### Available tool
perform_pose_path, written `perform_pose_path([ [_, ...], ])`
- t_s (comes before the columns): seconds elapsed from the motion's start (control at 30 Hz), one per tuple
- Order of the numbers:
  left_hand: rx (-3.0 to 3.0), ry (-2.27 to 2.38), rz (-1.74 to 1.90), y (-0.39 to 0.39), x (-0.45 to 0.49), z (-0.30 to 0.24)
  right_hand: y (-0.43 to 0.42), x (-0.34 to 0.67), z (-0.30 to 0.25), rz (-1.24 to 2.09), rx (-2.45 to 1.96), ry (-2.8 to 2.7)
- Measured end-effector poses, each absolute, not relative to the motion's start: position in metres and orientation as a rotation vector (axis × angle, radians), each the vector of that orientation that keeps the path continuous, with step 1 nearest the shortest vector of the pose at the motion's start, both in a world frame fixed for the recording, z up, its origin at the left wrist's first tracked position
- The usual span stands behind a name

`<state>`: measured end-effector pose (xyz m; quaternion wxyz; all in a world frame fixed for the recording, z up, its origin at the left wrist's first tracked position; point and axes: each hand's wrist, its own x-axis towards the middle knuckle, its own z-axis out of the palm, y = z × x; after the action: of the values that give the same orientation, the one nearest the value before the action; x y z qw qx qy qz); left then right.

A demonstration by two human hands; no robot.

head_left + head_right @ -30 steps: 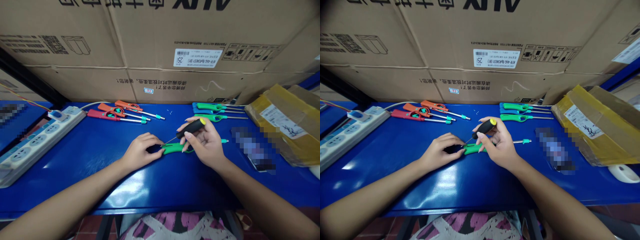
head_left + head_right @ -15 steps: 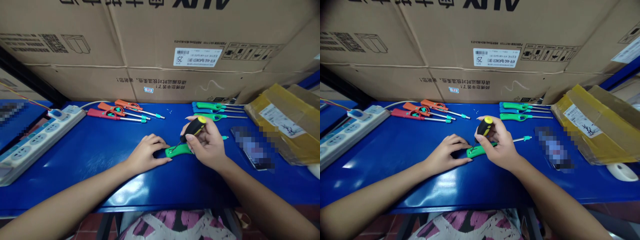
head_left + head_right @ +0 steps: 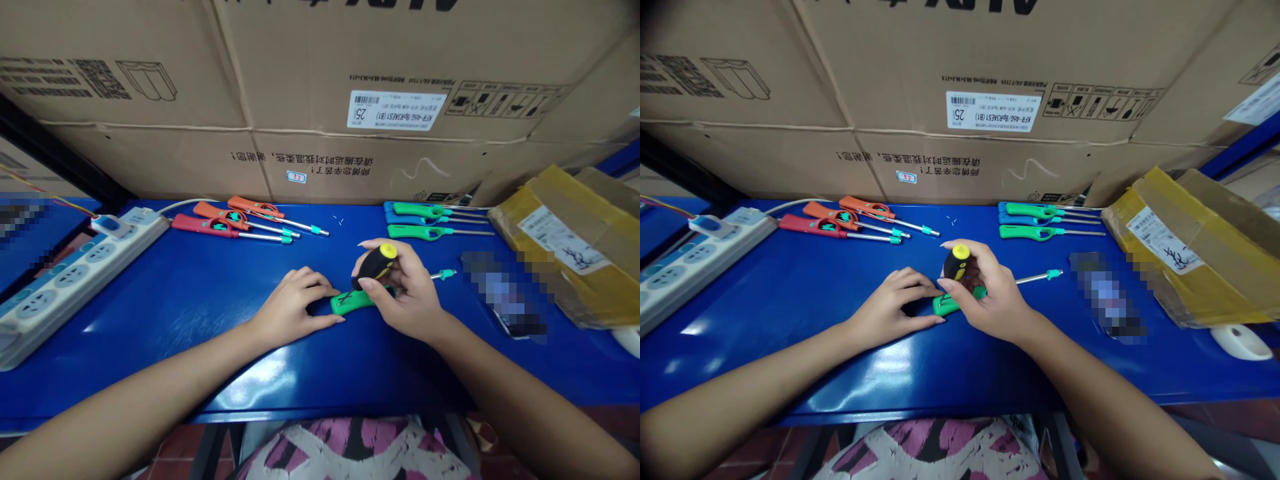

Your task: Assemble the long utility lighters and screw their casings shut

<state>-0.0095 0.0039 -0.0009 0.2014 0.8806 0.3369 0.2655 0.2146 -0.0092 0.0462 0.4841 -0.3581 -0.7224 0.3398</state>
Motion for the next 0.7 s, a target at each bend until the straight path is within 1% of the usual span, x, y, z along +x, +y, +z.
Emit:
perform_pose_path([
  [0.23, 2.464, 0.936, 0.745, 0.0042, -0.0097, -0.0008, -0.0085, 0.2141, 0.0408, 0.795, -0.860, -1.808],
  [0.43, 2.465, 0.953, 0.726, 0.0041, -0.0096, -0.0001, -0.0064, 0.2162, 0.0360, 0.713, -0.749, -1.835],
  [0.6, 2.457, 0.953, 0.713, 0.0043, -0.0103, 0.0004, -0.0045, 0.2215, 0.0414, 0.794, -0.721, -1.862],
  [0.7, 2.459, 0.950, 0.719, 0.0044, -0.0104, -0.0003, 0.0005, 0.2221, 0.0444, 0.588, -0.715, -1.866],
])
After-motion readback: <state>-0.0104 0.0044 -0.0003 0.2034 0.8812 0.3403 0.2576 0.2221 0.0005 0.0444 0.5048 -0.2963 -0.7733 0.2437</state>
